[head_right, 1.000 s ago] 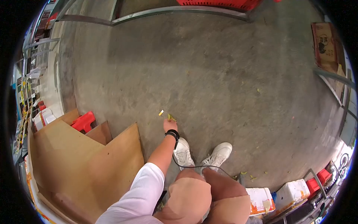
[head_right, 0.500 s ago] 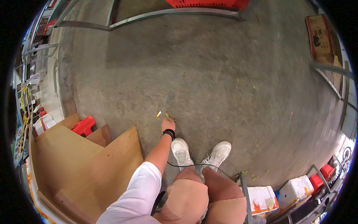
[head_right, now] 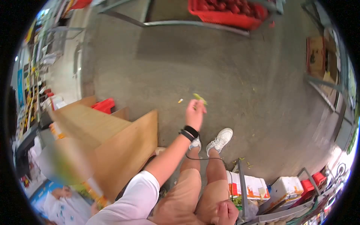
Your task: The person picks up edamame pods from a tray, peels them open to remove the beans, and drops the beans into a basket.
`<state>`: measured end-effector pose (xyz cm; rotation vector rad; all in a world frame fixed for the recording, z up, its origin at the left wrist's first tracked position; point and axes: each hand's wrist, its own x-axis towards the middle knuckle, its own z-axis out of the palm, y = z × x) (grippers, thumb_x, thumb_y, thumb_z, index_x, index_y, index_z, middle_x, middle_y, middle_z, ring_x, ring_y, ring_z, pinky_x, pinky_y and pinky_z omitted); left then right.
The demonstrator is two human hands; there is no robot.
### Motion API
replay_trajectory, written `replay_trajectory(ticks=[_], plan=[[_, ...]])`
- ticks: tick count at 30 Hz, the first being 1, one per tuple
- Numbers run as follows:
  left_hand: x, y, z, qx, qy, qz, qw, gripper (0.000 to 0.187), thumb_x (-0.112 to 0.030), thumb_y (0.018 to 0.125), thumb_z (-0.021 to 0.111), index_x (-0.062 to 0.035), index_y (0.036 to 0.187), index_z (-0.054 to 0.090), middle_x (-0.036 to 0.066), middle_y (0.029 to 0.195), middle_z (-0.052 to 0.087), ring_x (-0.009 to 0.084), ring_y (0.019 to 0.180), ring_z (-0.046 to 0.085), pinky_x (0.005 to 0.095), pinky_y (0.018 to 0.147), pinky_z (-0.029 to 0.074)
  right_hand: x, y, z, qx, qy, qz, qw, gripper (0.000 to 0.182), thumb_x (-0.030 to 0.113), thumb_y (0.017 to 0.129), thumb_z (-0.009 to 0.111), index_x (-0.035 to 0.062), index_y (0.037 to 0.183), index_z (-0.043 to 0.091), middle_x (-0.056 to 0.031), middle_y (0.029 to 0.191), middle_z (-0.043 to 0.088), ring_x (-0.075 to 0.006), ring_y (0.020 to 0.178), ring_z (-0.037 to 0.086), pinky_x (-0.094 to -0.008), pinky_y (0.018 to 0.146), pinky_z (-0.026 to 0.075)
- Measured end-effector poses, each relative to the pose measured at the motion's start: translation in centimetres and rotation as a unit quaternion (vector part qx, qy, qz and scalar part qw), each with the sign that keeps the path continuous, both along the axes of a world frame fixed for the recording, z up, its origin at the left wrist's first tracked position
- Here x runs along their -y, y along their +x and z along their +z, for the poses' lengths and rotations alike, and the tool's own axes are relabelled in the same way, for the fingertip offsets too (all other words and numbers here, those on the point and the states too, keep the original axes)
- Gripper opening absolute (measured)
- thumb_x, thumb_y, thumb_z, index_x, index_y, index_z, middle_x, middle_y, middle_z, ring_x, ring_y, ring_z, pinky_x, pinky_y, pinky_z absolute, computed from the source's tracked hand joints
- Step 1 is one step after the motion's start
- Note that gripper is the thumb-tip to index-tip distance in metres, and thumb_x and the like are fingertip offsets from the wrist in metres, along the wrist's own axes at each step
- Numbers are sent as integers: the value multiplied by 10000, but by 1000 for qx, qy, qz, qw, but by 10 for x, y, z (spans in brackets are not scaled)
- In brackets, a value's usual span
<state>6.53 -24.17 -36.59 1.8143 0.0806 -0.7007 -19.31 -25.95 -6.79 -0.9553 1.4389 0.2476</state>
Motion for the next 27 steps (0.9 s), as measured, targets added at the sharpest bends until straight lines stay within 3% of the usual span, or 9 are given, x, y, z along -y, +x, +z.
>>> replay_trajectory(ticks=[1,2,7,10,11,14,19,24,27], plan=[[11,-6,55,-33,-61,4,998,221,-243,965,541,-65,833,544,-13,634,549,64,582,504,234,543,407,3,9,23,21,-53,11,998,214,120,923,543,20,738,582,9,626,441,-68,562,419,-220,464,327],[18,-14,115,-61,-123,10,991,216,-235,964,548,-69,826,540,-17,642,548,59,587,503,226,547,411,3,12,41,109,-48,-30,992,232,161,975,468,-2,838,561,35,591,434,-30,491,361,-194,436,244],[-3,-39,419,-123,-205,-113,964,166,-220,935,585,-64,877,580,12,673,584,60,619,557,229,552,438,35,85,165,155,-94,-5,983,228,141,982,478,-37,1005,618,46,664,488,-13,524,381,-177,459,270],[-45,-44,522,61,-139,-141,978,155,-208,909,609,-53,906,609,69,686,597,122,608,581,253,564,461,30,103,224,274,-13,30,961,220,153,981,490,-24,975,621,42,689,512,-9,529,387,-167,462,282],[-65,-40,537,29,-152,-139,978,162,-197,885,631,-44,936,627,109,707,602,193,606,589,279,574,473,18,112,239,281,-3,35,959,200,158,974,515,-10,938,618,32,702,529,-11,527,392,-164,464,288],[-125,-17,590,134,-96,-125,978,165,-167,878,633,-26,964,628,126,729,618,179,613,597,287,575,468,-22,140,281,281,6,119,952,182,151,966,531,-7,925,612,30,702,531,-14,529,396,-168,465,290],[-210,-22,588,92,-82,-56,991,147,-139,869,646,-30,968,646,98,740,633,133,620,591,265,585,475,-69,177,288,333,34,245,910,171,148,958,541,10,876,598,27,675,530,-13,538,403,-181,453,275],[-285,-50,582,23,-75,134,988,99,-106,874,658,-9,866,639,19,704,623,58,622,548,232,559,446,-113,214,256,296,26,381,876,181,157,919,580,1,838,620,16,654,548,-48,551,460,-219,482,357],[-327,-79,575,52,-8,106,993,132,-122,881,658,-15,820,609,17,684,618,55,607,547,223,564,438,-159,232,210,373,-31,477,796,201,181,880,608,-15,844,638,-35,666,585,-101,551,508,-270,525,417]])
